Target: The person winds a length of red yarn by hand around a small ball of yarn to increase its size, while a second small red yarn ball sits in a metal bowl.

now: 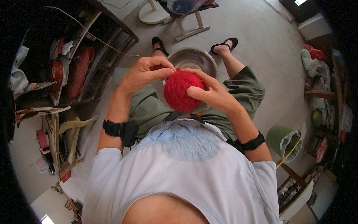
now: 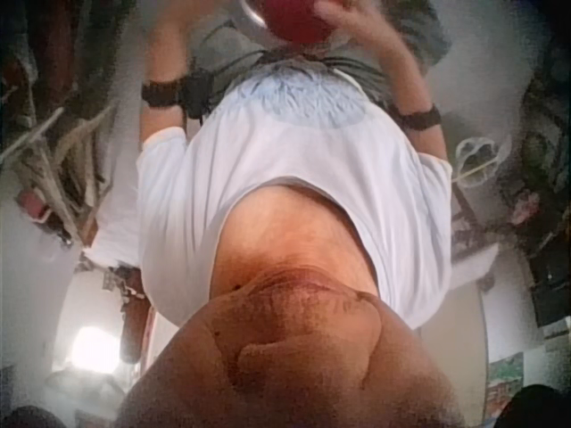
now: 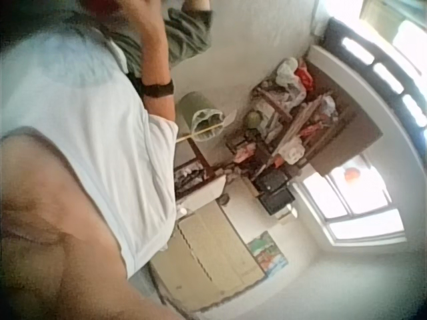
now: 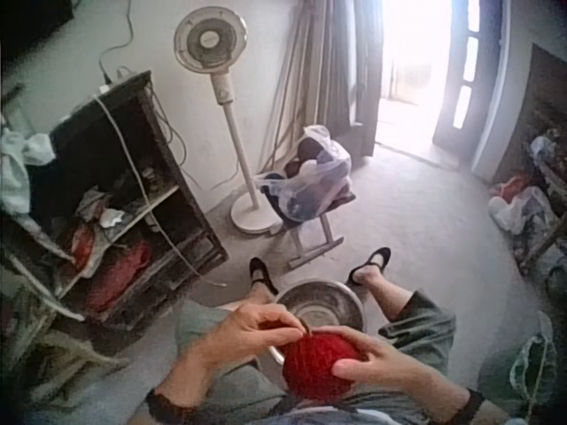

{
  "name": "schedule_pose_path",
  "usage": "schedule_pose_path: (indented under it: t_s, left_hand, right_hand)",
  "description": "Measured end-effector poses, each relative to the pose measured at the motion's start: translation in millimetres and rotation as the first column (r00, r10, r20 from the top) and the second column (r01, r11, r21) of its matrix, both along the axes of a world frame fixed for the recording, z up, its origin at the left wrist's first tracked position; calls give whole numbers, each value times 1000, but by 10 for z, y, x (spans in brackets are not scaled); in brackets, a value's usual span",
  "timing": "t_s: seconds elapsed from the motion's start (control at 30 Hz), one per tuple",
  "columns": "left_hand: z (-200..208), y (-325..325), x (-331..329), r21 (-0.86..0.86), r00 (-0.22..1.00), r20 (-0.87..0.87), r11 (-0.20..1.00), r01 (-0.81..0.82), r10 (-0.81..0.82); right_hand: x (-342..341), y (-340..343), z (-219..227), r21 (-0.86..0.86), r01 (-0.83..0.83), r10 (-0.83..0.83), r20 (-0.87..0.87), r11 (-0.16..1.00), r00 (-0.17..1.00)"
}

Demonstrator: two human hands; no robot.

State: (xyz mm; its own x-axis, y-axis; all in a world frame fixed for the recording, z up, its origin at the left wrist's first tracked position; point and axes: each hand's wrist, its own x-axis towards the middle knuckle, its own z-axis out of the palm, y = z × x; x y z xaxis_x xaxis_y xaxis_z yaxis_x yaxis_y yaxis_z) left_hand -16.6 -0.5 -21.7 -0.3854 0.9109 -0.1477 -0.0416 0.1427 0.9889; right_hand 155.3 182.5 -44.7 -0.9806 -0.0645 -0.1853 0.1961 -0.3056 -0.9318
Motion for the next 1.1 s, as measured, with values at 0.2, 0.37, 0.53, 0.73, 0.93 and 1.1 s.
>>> schedule_pose_path:
  t_s: [0.2, 0.37, 0.53, 0.73, 0.93, 1.1]
  left_hand:
    - [-582, -172, 166, -33, 987, 160, 999, 13, -8]
    - [-433, -240, 372, -261, 969, 230, 954, 149, -89]
    - [71, -196, 375, -138, 918, -21, 910, 391, -397]
    - [378, -62, 150, 53, 953, -198, 968, 244, -229]
    - [58, 27, 159, 8, 993, -63, 995, -96, 97]
    - [-27, 66, 214, 85, 988, -107, 991, -105, 114]
  right_hand:
    - [86, 107, 45, -397, 98, -106, 0, 913, 994]
    - [-137, 141, 98, -275, 295, -315, -27, 915, 949]
    - [-150, 144, -82, 187, 329, -317, -88, 926, 944]
    - [-39, 17, -51, 177, 110, -108, -25, 978, 994]
    - [-30, -15, 15, -29, 75, -74, 40, 997, 996]
    - [-5, -38, 11, 244, 60, -82, 82, 968, 993]
